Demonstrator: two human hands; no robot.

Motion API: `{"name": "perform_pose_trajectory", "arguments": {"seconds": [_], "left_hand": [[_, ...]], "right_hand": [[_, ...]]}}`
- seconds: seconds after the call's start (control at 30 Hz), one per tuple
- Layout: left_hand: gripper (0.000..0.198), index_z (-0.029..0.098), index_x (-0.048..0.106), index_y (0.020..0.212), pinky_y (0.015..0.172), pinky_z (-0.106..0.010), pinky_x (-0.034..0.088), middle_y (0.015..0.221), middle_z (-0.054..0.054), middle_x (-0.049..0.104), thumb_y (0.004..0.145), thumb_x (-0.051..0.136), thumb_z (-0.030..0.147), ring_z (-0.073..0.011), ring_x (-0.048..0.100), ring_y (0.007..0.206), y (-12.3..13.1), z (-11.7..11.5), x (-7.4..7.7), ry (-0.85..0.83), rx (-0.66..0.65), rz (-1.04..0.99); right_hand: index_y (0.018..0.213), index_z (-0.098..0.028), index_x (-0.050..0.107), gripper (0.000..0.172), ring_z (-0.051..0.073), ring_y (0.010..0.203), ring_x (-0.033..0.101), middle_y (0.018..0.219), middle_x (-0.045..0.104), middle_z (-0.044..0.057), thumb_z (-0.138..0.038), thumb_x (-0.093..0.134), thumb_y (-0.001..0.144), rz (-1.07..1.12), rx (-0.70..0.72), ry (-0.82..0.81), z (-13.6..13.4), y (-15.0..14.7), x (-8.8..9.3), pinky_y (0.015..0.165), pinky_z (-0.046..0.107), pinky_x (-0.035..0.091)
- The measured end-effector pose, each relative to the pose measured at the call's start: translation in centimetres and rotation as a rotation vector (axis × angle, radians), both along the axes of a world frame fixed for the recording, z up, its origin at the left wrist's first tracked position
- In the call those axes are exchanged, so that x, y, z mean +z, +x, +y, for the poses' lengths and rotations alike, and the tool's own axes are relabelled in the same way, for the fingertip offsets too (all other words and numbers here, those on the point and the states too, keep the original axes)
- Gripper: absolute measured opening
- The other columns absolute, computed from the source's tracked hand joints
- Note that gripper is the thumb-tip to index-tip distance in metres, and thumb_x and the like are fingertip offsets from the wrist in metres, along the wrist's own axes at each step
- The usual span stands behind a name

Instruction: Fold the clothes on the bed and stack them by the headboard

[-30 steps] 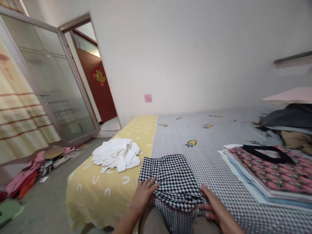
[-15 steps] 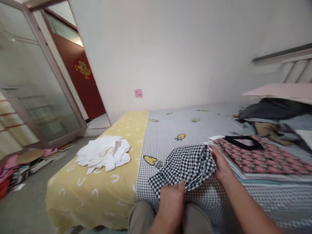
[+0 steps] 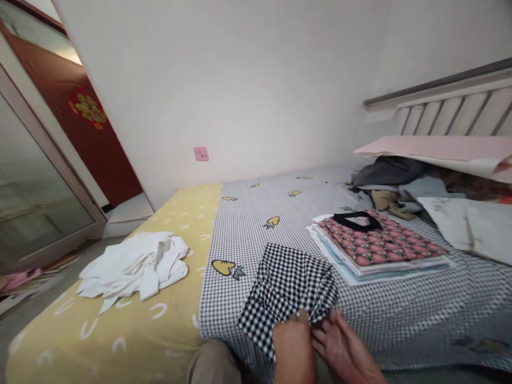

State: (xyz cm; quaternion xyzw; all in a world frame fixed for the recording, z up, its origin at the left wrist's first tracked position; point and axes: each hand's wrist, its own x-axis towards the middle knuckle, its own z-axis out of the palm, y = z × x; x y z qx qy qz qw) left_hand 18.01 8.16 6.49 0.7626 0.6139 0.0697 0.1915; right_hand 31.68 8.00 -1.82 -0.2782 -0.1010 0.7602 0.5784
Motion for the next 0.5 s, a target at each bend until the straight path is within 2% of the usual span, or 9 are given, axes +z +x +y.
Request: {"name": "perform_pose_trajectory", "arguments": {"seconds": [0.07,0.13,0.2,0.27,0.33,0.4,0.5], "left_hand": [[0.041,0.024,0.065,0.127,0.097,-0.048,0.051,0.123,-0.012,0.072,0.091,0.047,0.016,-0.0319,0.068,0.113,-1.5,-0.5,-1.4,0.046,0.014,-0.201],[0.035,0.026,0.068,0.121,0.104,-0.044,0.047,0.129,-0.009,0.070,0.089,0.053,0.025,-0.0286,0.064,0.119,-4.0,-1.1,-4.1,0.115,0.142,-0.482],[0.028,0.021,0.069,0.106,0.098,-0.041,0.049,0.113,-0.011,0.074,0.087,0.056,0.037,-0.0263,0.068,0.105,-7.0,-1.9,-7.4,0.167,0.411,-0.733],[0.030,0.020,0.063,0.087,0.083,-0.039,0.053,0.088,-0.009,0.072,0.081,0.061,0.050,-0.0251,0.067,0.084,-9.9,-2.5,-10.4,0.147,0.692,-0.911],[0.037,0.022,0.055,0.080,0.071,-0.036,0.052,0.076,-0.005,0.066,0.076,0.065,0.058,-0.0241,0.065,0.077,-11.8,-2.8,-12.1,0.018,0.907,-1.044],[0.039,0.023,0.054,0.086,0.068,-0.033,0.051,0.081,-0.004,0.067,0.078,0.066,0.059,-0.0230,0.067,0.081,-12.2,-2.6,-12.1,-0.181,1.033,-1.153],[0.030,0.024,0.056,0.102,0.077,-0.033,0.053,0.113,-0.007,0.070,0.087,0.062,0.049,-0.0190,0.069,0.092,-10.9,-1.2,-9.5,-0.450,1.037,-1.382]], "right_hand": [[0.099,-0.029,0.072,0.044,0.028,0.118,0.064,0.118,0.074,0.005,-0.058,0.083,0.067,-0.044,-0.015,-0.006,0.7,-0.3,0.4,0.106,0.049,0.046],[0.108,-0.027,0.070,0.049,0.028,0.123,0.061,0.124,0.072,0.006,-0.054,0.081,0.069,-0.081,-0.098,-0.050,1.1,-0.4,0.3,0.106,0.048,0.047],[0.118,-0.027,0.065,0.056,0.027,0.125,0.060,0.128,0.069,0.006,-0.053,0.080,0.070,-0.129,-0.219,-0.109,1.3,-0.6,-0.1,0.106,0.048,0.048],[0.125,-0.028,0.061,0.064,0.026,0.126,0.059,0.131,0.068,0.007,-0.052,0.080,0.069,-0.184,-0.308,-0.162,1.3,-1.0,-0.5,0.107,0.047,0.048],[0.132,-0.028,0.056,0.073,0.027,0.125,0.060,0.132,0.067,0.007,-0.050,0.081,0.067,-0.247,-0.335,-0.177,1.5,-1.5,-0.6,0.108,0.048,0.048],[0.134,-0.026,0.054,0.081,0.029,0.123,0.061,0.132,0.067,0.009,-0.046,0.084,0.062,-0.366,-0.339,-0.155,2.1,-2.0,-0.2,0.109,0.048,0.046],[0.131,-0.023,0.058,0.080,0.031,0.125,0.059,0.131,0.068,0.010,-0.038,0.085,0.057,-0.676,-0.431,-0.095,3.7,-2.1,1.3,0.115,0.047,0.039]]}}
